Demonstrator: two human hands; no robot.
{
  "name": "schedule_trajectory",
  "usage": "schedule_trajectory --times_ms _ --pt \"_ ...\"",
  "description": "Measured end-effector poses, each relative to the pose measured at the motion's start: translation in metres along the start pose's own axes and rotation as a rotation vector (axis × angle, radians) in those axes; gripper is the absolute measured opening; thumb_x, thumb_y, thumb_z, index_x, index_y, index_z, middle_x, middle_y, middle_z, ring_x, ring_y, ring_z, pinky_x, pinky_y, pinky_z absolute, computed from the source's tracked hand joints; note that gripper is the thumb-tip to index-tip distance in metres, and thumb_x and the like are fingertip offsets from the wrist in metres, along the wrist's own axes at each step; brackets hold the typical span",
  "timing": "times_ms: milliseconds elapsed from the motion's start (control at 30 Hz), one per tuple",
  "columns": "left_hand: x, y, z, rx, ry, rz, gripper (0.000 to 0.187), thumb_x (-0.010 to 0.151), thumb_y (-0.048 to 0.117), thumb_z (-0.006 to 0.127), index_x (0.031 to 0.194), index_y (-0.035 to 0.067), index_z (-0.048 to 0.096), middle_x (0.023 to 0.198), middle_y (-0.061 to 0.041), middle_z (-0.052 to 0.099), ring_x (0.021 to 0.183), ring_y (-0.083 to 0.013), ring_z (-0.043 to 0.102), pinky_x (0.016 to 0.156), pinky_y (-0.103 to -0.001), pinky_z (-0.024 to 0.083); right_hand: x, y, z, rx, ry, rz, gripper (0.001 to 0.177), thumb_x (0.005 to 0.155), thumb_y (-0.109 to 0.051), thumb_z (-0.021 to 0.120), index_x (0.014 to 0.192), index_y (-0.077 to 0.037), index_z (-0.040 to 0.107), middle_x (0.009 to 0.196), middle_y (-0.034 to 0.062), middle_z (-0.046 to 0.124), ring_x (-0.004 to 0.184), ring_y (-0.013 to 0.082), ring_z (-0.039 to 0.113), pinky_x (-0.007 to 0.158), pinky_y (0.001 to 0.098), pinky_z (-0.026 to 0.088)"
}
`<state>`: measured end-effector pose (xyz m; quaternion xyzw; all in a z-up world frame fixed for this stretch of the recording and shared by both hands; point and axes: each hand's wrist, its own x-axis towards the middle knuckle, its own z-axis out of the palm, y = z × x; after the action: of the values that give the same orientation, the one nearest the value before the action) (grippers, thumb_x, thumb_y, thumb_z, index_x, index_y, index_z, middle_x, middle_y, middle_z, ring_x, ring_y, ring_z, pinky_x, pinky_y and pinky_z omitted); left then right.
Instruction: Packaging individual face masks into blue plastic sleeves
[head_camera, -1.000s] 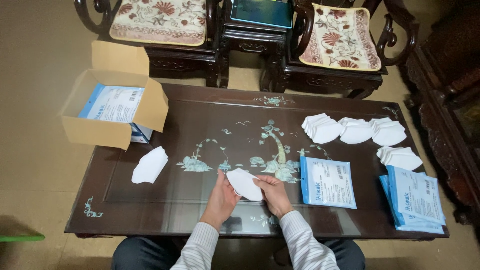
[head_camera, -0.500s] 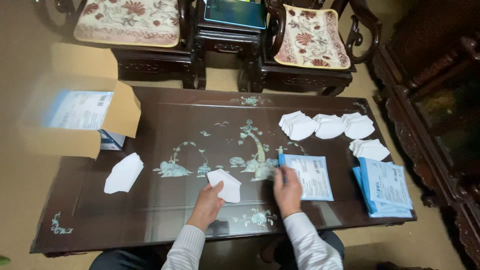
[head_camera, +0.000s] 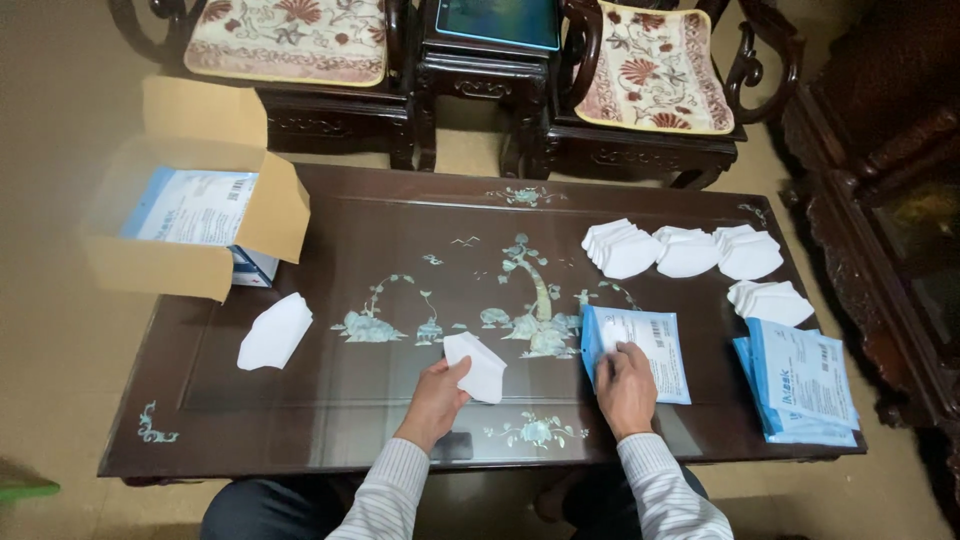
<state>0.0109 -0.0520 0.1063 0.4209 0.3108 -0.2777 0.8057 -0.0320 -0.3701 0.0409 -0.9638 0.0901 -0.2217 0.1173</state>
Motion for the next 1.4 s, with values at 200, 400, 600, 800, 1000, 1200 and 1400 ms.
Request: schedule_trajectory --times_ms 200,400,600,800,1000,1200,1400 --pt "-0.002 -0.006 0.003 0.091 -0.014 0.061 0.037 0.094 0.015 0.069 0.126 -0.003 0.071 0.119 -0.015 0.076 0.106 -0.0261 0.071 0.085 -0.035 0.057 -0.012 -0.022 0.013 0.189 0.043 0.115 0.027 0.103 -0.023 0.056 0.119 -0.003 0.064 0.115 0.0215 0.073 0.100 0.0441 0.070 0.086 0.0515 0.055" --pt "0.012 -0.020 0.008 0.370 -0.155 0.149 0.019 0.101 0.020 0.062 0.093 0.004 0.067 0.090 -0.004 0.069 0.085 -0.0156 0.067 0.071 -0.031 0.053 -0.030 -0.104 0.028 0.472 -0.118 0.074 0.024 0.104 -0.025 0.052 0.114 -0.004 0.059 0.121 0.0201 0.070 0.105 0.0417 0.069 0.092 0.0489 0.051" --pt "0.006 0.002 -0.008 0.576 0.086 0.305 0.026 0.097 0.017 0.063 0.072 0.009 0.062 0.062 -0.001 0.056 0.055 -0.0140 0.050 0.049 -0.034 0.041 -0.045 -0.157 0.034 0.448 -0.099 -0.043 0.022 0.104 -0.024 0.052 0.113 -0.006 0.061 0.129 0.0129 0.070 0.113 0.0347 0.070 0.086 0.0461 0.054" --pt "0.002 0.003 -0.011 0.602 0.099 0.368 0.017 0.093 0.018 0.064 0.077 0.013 0.068 0.068 0.004 0.059 0.062 -0.0096 0.048 0.057 -0.031 0.039 -0.054 -0.189 0.027 0.393 -0.012 -0.075 0.017 0.103 -0.022 0.054 0.101 -0.007 0.059 0.121 0.0113 0.073 0.096 0.0308 0.074 0.071 0.0439 0.056" --pt "-0.018 0.009 -0.013 0.012 0.047 0.095 0.037 0.103 0.043 0.062 0.085 0.013 0.049 0.062 0.000 0.044 0.054 -0.0122 0.041 0.052 -0.030 0.036 -0.033 -0.177 0.012 0.506 -0.097 -0.122 0.035 0.100 -0.033 0.060 0.120 -0.004 0.065 0.129 0.0178 0.070 0.122 0.0325 0.067 0.099 0.0448 0.054" --pt "-0.071 0.028 0.015 0.033 -0.164 0.080 0.075 0.101 0.052 0.059 0.146 -0.006 0.049 0.149 -0.027 0.054 0.140 -0.0413 0.051 0.117 -0.054 0.038 -0.011 -0.135 0.023 0.391 -0.109 -0.323 0.053 0.107 -0.027 0.053 0.150 0.003 0.047 0.153 0.0271 0.049 0.146 0.0439 0.040 0.123 0.0559 0.023" --pt "-0.039 0.003 0.023 0.071 -0.195 0.137 0.051 0.099 0.033 0.072 0.135 -0.002 0.063 0.123 -0.018 0.072 0.109 -0.0310 0.072 0.091 -0.044 0.061 -0.014 -0.133 0.023 0.282 -0.191 -0.317 0.060 0.106 -0.030 0.051 0.156 0.002 0.040 0.161 0.0245 0.040 0.151 0.0410 0.032 0.126 0.0526 0.019"
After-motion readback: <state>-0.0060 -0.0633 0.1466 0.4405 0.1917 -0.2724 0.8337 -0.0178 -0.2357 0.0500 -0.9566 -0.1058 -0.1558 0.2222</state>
